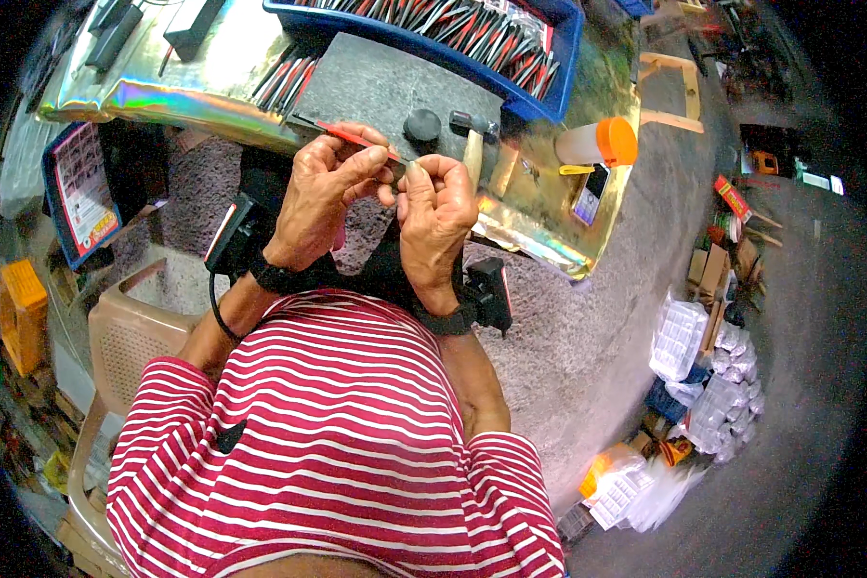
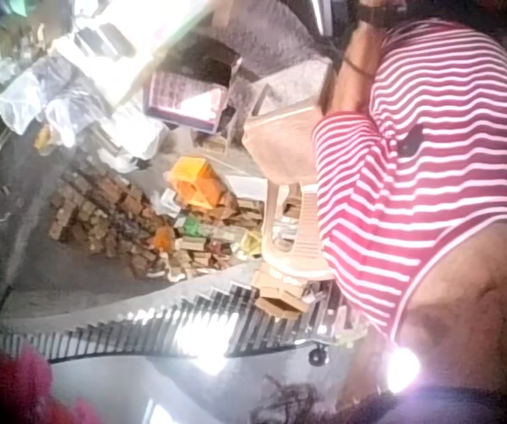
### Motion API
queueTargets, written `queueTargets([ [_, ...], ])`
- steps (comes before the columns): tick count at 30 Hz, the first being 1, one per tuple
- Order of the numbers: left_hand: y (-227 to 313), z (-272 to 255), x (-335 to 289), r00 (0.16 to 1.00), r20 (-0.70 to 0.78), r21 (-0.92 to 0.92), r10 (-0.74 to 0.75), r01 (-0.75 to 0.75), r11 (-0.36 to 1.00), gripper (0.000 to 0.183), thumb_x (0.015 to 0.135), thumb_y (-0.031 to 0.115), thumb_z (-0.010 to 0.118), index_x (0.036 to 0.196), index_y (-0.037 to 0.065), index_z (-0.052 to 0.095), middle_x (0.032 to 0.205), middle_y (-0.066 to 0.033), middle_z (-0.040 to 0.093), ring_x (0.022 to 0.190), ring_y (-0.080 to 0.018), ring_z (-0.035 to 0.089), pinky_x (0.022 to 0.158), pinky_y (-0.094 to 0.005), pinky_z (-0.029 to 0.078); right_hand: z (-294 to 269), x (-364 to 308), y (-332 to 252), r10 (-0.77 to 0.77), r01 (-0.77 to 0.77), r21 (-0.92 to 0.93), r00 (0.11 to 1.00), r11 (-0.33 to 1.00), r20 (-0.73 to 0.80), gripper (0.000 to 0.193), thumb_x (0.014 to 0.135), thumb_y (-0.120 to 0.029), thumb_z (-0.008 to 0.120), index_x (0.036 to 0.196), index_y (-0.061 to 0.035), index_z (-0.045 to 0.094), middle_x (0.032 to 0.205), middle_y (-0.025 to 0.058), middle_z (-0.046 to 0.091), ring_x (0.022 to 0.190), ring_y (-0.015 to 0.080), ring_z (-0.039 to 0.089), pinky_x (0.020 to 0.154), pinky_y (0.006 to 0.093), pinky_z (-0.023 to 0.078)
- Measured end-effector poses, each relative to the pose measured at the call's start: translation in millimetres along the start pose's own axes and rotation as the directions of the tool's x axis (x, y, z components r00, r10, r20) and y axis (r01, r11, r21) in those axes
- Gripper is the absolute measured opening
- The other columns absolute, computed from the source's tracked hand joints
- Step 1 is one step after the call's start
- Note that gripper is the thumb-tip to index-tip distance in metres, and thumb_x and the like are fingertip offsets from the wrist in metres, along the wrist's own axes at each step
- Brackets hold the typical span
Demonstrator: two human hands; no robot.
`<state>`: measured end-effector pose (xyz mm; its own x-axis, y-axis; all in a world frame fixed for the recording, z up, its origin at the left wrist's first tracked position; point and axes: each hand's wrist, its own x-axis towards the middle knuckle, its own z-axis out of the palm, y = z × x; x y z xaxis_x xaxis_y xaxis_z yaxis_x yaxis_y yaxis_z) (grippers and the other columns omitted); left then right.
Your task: The person uses a hammer to drive metal pins into a cylindrical base mounted on a workbench.
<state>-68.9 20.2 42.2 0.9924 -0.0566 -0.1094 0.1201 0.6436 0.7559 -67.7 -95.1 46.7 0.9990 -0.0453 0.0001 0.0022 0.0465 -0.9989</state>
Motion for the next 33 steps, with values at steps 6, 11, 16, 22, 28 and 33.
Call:
queueTargets([
  [6,-1.6,-0.1,5.7,1.0,-0.004,0.028,-0.013,0.013,1.0,0.017,0.082,0.011,0.052,0.092,-0.003,0.05,0.075,-0.0087,0.056,0.061,-0.0129,0.055,0.057,-0.0228,0.048,-1.6,0.7,2.3,0.073,-0.073,0.041,0.997,0.996,0.012,0.009,0.084,-0.009,0.05,0.084,-0.0004,0.047,0.064,0.0006,0.049,0.047,0.0025,0.04,0.04,0.0145,0.031],
  [11,-2.7,1.2,14.9,0.997,0.035,0.184,0.076,-0.081,0.98,0.011,0.08,0.006,0.05,0.086,-0.004,0.051,0.07,-0.0063,0.055,0.057,-0.0093,0.054,0.051,-0.0185,0.046,-7.0,4.2,3.9,0.19,-0.203,0.231,0.979,0.952,0.076,0.014,0.084,-0.012,0.049,0.087,0.0008,0.047,0.064,0.0015,0.049,0.047,0.0037,0.04,0.039,0.0157,0.031],
  [16,-4.2,6.4,25.3,0.991,0.034,0.408,0.126,-0.129,0.904,0.008,0.08,0.004,0.05,0.086,-0.001,0.052,0.073,-0.0055,0.057,0.061,-0.0087,0.055,0.053,-0.0195,0.047,-14.2,8.0,6.8,0.275,-0.315,0.445,0.949,0.838,0.154,0.022,0.082,-0.01,0.049,0.099,0.0031,0.046,0.068,0.0028,0.049,0.049,0.0043,0.041,0.039,0.0159,0.031],
  [22,-20.8,3.0,42.9,0.956,0.12,0.643,0.269,-0.281,0.713,0.007,0.08,0.003,0.051,0.087,0.002,0.051,0.073,-0.0042,0.056,0.067,-0.0082,0.053,0.055,-0.0201,0.046,-19.3,12.7,11.9,0.251,-0.336,0.493,0.94,0.802,0.231,0.032,0.081,-0.007,0.048,0.11,0.0052,0.042,0.072,0.0035,0.049,0.05,0.004,0.04,0.042,0.0154,0.03],
  [28,-26.5,5.4,55.5,0.938,0.119,0.656,0.325,-0.32,0.684,0.007,0.076,-0.003,0.049,0.082,0.0,0.047,0.066,-0.0104,0.053,0.058,-0.0152,0.053,0.054,-0.0272,0.042,-28.0,11.5,8.8,0.283,-0.324,0.467,0.946,0.823,0.157,0.034,0.081,-0.009,0.049,0.11,0.0063,0.041,0.069,0.0045,0.049,0.05,0.0043,0.04,0.039,0.0157,0.031],
  [33,-28.9,1.5,63.0,0.934,0.111,0.681,0.339,-0.32,0.658,0.008,0.075,-0.003,0.05,0.081,0.001,0.047,0.065,-0.011,0.054,0.059,-0.0172,0.056,0.053,-0.0284,0.043,-47.3,6.1,-4.5,0.256,-0.294,0.404,0.955,0.866,0.147,0.025,0.081,-0.008,0.05,0.103,0.004,0.045,0.069,0.0045,0.049,0.049,0.0039,0.04,0.039,0.0156,0.031],
])
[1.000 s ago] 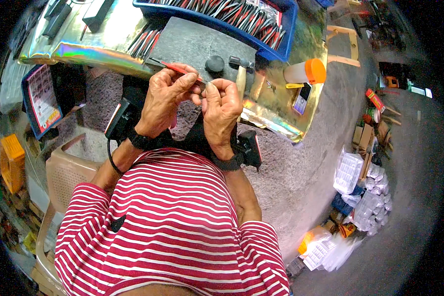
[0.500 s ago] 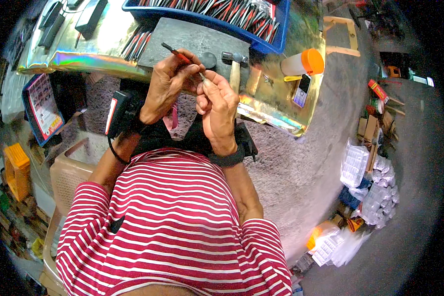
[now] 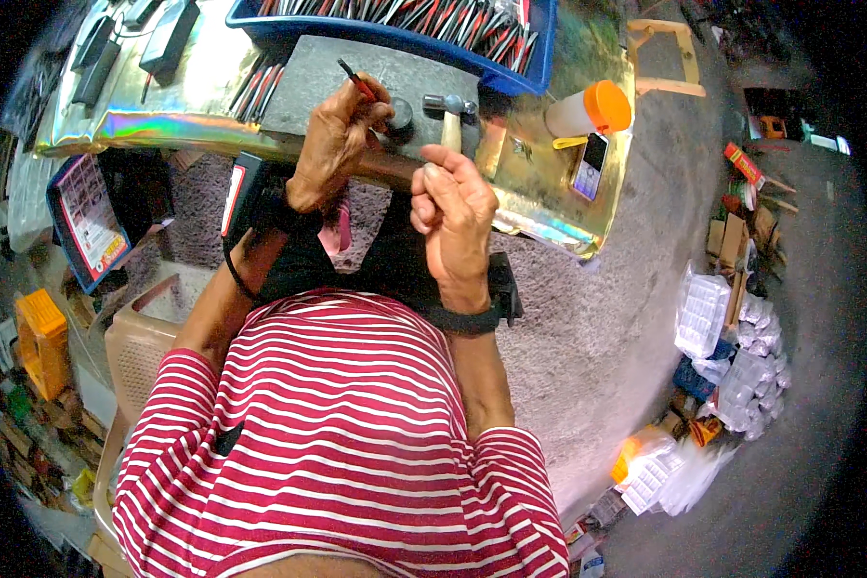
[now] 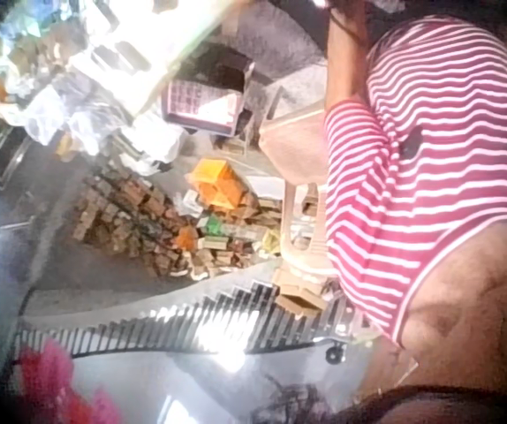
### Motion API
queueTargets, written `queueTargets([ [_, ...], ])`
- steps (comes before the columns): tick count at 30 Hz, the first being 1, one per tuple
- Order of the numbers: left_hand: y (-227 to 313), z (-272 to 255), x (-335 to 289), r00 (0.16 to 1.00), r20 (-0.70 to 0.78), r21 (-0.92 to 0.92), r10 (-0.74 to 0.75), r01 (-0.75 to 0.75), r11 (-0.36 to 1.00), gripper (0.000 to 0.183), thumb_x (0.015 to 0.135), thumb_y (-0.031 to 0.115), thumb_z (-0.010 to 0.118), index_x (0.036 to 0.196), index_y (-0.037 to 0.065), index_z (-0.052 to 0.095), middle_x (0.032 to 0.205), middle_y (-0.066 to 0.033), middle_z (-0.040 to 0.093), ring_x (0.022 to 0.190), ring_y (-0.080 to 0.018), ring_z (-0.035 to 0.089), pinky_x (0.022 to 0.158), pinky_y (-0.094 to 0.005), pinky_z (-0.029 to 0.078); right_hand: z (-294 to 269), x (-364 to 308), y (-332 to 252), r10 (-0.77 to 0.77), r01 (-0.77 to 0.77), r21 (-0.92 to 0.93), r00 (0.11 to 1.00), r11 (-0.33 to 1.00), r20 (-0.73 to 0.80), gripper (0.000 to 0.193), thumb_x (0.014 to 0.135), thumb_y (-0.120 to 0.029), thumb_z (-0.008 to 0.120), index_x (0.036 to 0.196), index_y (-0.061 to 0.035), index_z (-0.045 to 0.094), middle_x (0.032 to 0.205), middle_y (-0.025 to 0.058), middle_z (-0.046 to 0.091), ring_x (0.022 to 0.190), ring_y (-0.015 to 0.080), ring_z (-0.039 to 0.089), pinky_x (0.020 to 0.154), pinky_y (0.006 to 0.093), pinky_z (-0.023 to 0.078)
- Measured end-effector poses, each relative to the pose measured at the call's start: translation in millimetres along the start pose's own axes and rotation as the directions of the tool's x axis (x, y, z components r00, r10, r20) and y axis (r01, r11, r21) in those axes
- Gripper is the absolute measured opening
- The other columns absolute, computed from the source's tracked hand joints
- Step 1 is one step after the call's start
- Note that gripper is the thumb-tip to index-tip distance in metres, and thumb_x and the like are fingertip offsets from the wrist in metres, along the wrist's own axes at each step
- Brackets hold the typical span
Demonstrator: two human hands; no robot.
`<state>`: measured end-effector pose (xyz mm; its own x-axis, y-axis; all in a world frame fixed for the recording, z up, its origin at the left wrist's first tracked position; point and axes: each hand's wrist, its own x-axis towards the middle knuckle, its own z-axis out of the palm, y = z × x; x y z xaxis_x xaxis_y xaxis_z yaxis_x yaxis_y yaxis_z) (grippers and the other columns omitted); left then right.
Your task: The person uses a hammer to drive metal pins into a cylindrical base mounted on a workbench.
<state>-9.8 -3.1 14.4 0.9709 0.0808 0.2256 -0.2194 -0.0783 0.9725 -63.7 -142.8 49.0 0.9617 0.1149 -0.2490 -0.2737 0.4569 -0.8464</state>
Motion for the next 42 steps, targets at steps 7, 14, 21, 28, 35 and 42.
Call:
queueTargets([
  [7,-7.6,-0.5,2.1,1.0,0.026,0.06,-0.012,0.01,0.998,0.006,0.076,-0.001,0.05,0.081,0.001,0.048,0.064,-0.0123,0.054,0.058,-0.0211,0.057,0.053,-0.0294,0.043,-31.9,-2.8,-8.3,-0.085,0.078,-0.073,0.992,0.994,-0.094,0.022,0.08,-0.007,0.051,0.1,0.0037,0.047,0.07,0.0052,0.051,0.049,0.0042,0.041,0.039,0.0156,0.032],
  [14,-11.5,-0.4,2.6,0.999,0.03,0.061,-0.014,0.012,0.998,0.005,0.076,0.0,0.05,0.081,0.001,0.048,0.064,-0.0124,0.054,0.057,-0.0218,0.057,0.051,-0.0301,0.043,-43.4,-3.8,-1.2,-0.082,0.067,-0.078,0.976,0.995,-0.2,0.022,0.08,-0.005,0.05,0.1,0.0038,0.049,0.069,0.0045,0.049,0.048,0.0041,0.039,0.04,0.0146,0.03],
  [21,-9.3,-0.9,3.4,0.997,0.036,0.021,-0.063,0.062,0.998,0.004,0.078,0.002,0.051,0.082,0.002,0.049,0.06,-0.0061,0.052,0.053,-0.0122,0.055,0.043,-0.025,0.043,-48.5,-3.0,4.8,-0.101,0.085,-0.086,0.974,0.993,-0.205,0.021,0.08,-0.006,0.05,0.098,0.004,0.048,0.068,0.0061,0.052,0.047,0.0046,0.041,0.038,0.0152,0.033],
  [28,-10.0,0.1,3.7,0.995,0.019,-0.041,-0.1,0.101,0.994,0.004,0.079,0.002,0.051,0.082,0.001,0.049,0.06,-0.0059,0.053,0.051,-0.0118,0.054,0.042,-0.0238,0.044,-48.2,-1.8,9.3,-0.126,0.091,-0.156,0.966,0.984,-0.225,0.021,0.08,-0.007,0.05,0.097,0.0052,0.047,0.067,0.0053,0.05,0.047,0.0045,0.041,0.038,0.0157,0.032],
  [35,-10.9,0.2,3.6,0.992,0.008,-0.09,-0.127,0.127,0.988,0.004,0.079,0.003,0.05,0.083,0.002,0.048,0.06,-0.0041,0.052,0.05,-0.0086,0.052,0.042,-0.0217,0.044,-46.9,-0.3,11.3,-0.143,0.083,-0.238,0.958,0.968,-0.248,0.022,0.079,-0.006,0.051,0.097,0.0056,0.048,0.067,0.0046,0.05,0.049,0.0049,0.04,0.04,0.0157,0.031],
  [42,-12.8,0.6,3.9,0.994,0.007,-0.094,-0.107,0.107,0.99,0.004,0.079,0.003,0.05,0.082,0.002,0.048,0.059,-0.0037,0.052,0.049,-0.0083,0.051,0.041,-0.0213,0.043,-49.2,2.7,15.6,-0.153,0.062,-0.317,0.95,0.946,-0.27,0.022,0.079,-0.006,0.05,0.097,0.0072,0.047,0.067,0.0046,0.05,0.049,0.0047,0.04,0.039,0.0155,0.031],
])
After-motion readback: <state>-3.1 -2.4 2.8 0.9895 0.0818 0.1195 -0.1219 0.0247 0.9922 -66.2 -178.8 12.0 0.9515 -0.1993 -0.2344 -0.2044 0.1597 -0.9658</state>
